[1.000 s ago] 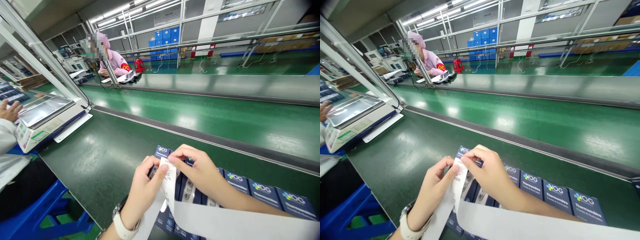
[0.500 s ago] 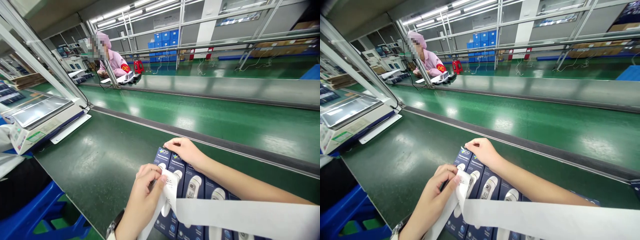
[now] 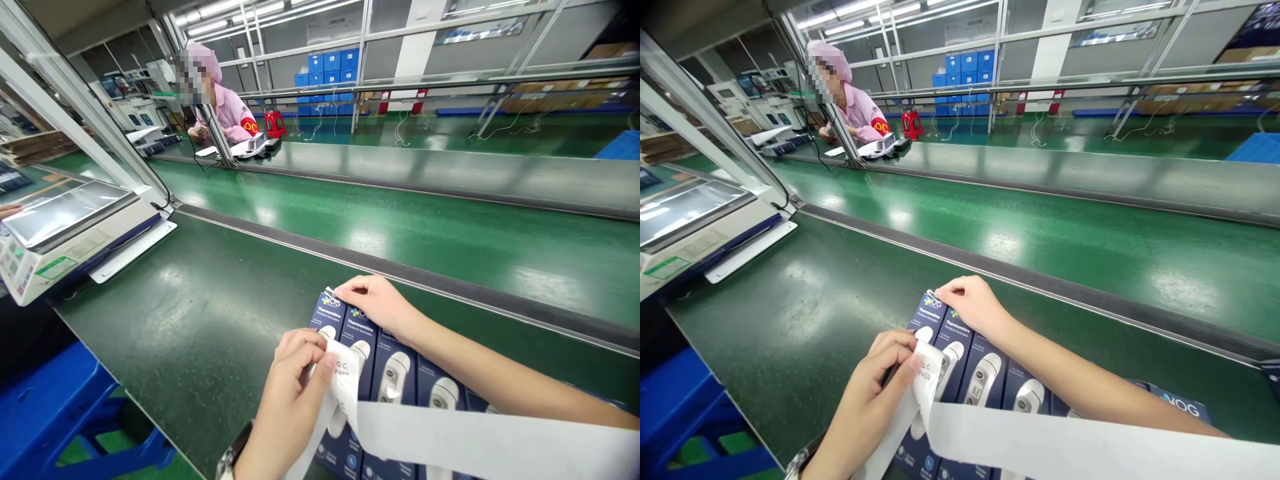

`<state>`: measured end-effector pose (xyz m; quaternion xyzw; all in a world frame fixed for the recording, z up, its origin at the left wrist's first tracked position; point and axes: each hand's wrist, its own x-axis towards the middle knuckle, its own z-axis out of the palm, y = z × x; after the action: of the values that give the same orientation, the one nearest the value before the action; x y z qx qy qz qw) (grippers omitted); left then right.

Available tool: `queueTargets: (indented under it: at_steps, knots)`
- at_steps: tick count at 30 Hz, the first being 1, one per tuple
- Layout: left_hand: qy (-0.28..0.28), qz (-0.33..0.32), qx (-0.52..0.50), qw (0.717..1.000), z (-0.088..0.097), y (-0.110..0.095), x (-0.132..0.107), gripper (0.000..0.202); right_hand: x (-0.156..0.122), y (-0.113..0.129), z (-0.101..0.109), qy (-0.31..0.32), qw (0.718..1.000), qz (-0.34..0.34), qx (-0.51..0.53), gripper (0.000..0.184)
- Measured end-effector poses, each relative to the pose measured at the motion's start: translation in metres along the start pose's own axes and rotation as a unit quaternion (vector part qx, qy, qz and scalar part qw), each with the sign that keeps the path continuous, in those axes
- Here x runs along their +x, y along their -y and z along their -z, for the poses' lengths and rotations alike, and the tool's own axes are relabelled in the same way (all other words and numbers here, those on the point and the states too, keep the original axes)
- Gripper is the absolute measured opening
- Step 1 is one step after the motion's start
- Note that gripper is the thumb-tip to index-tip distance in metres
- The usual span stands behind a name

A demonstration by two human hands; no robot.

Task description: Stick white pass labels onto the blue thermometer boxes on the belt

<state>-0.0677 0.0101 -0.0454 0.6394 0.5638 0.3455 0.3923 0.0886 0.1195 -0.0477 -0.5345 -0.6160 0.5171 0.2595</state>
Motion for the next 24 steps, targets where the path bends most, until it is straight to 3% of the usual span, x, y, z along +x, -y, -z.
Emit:
queueTargets:
  at_steps: [10, 15, 16, 18, 20, 22, 24]
  knots:
    - [-0.005, -0.006, 0.003, 1.0, -0.002, 0.001, 0.0, 0.022, 0.006, -0.017, -0.003, -0.036, 0.987, 0.093, -0.128, 0.015]
    - [-0.006, -0.012, 0.005, 1.0, -0.002, 0.002, 0.0, 0.022, -0.003, -0.017, -0.002, -0.122, 0.939, 0.145, -0.288, 0.07]
    - [-0.007, -0.012, 0.005, 1.0, -0.002, 0.003, 0.0, 0.022, -0.007, -0.017, -0.002, -0.122, 0.923, 0.179, -0.319, 0.067]
    - [-0.01, -0.013, 0.006, 1.0, -0.002, 0.003, 0.001, 0.021, -0.016, -0.016, -0.002, -0.095, 0.886, 0.254, -0.377, 0.044]
    - [-0.012, -0.013, 0.007, 1.0, -0.003, 0.004, 0.001, 0.021, -0.022, -0.016, -0.002, -0.059, 0.856, 0.293, -0.423, 0.031]
    - [-0.014, -0.014, 0.011, 1.0, -0.003, 0.004, 0.001, 0.022, -0.024, -0.018, -0.002, -0.046, 0.846, 0.287, -0.447, 0.035]
    - [-0.015, -0.014, 0.015, 1.0, -0.004, 0.003, 0.001, 0.022, -0.02, -0.02, 0.0, -0.039, 0.854, 0.266, -0.446, 0.039]
